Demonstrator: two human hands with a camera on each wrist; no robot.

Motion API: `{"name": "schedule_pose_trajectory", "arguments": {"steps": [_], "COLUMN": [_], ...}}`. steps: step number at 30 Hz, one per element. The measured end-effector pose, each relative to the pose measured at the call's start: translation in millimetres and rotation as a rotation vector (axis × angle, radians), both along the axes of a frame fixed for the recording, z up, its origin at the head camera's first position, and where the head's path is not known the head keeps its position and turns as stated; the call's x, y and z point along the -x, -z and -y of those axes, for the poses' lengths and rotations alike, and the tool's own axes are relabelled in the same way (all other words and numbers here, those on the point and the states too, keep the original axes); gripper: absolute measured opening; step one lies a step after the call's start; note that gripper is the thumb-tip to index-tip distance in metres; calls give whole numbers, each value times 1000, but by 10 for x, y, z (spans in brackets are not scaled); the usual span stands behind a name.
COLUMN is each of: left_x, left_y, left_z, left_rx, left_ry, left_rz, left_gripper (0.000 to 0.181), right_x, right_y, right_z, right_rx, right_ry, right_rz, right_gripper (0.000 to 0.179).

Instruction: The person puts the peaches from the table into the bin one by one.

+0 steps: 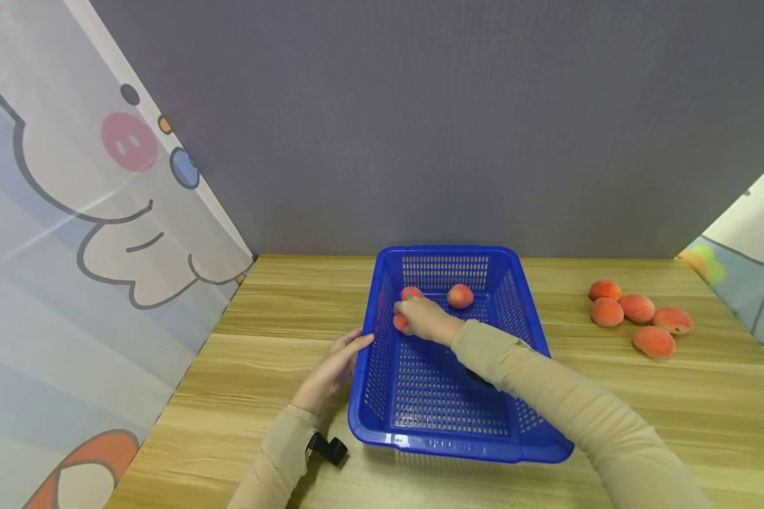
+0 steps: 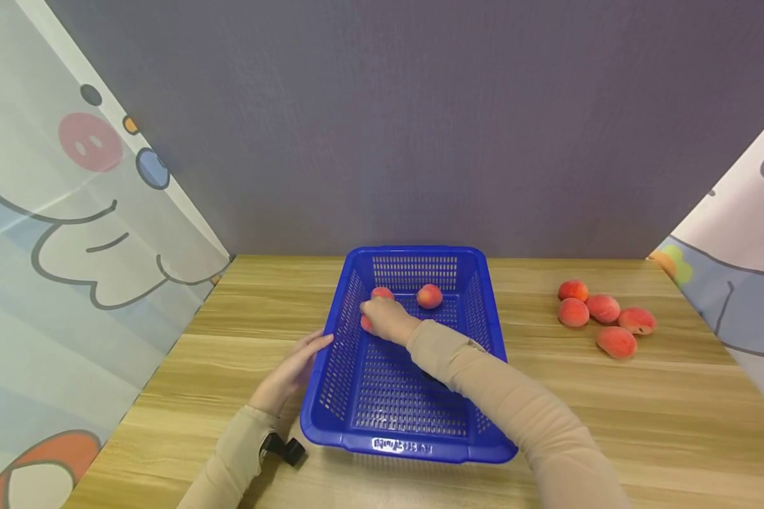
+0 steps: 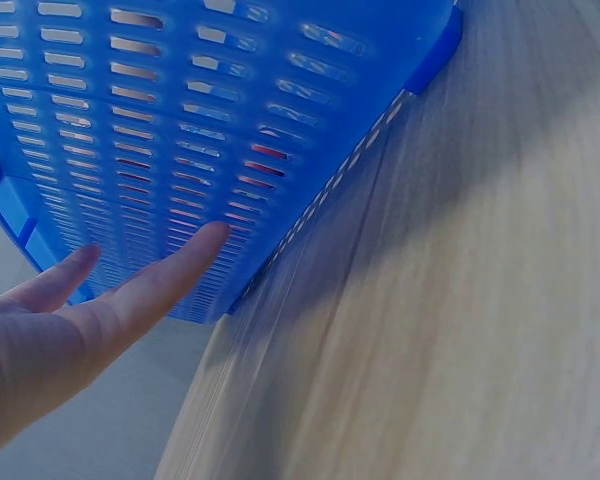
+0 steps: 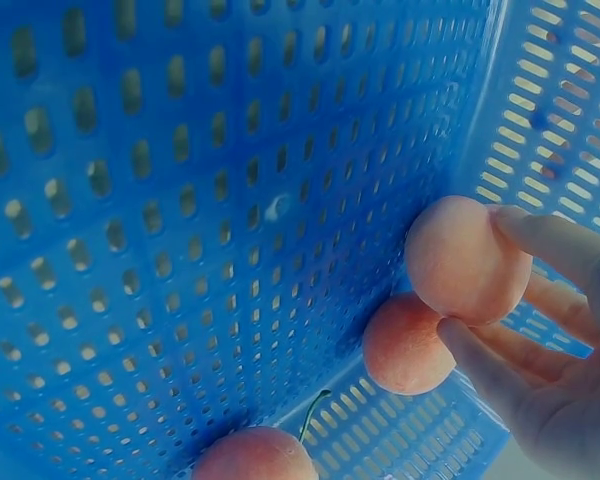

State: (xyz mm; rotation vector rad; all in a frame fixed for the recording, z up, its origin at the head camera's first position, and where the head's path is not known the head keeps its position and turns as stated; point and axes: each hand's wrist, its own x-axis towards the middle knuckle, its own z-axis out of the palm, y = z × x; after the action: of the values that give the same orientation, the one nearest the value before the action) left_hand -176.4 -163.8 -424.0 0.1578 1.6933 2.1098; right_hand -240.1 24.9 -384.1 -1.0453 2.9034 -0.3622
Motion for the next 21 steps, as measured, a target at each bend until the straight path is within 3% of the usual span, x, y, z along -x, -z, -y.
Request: {"name": "schedule_pose_trajectory", "arguments": {"steps": [21], "left_x": [1], "left_y": [11], "left_z": [5], "left_rx": [-26], "left_ry": [2], "left_rz": [11], "left_gripper": [53], "right_x": [-4], "right_y": [6], "right_z": [-96], "right_rx": [37], "right_ry": [26], "right_rz": [5], "right_gripper": [27]}}
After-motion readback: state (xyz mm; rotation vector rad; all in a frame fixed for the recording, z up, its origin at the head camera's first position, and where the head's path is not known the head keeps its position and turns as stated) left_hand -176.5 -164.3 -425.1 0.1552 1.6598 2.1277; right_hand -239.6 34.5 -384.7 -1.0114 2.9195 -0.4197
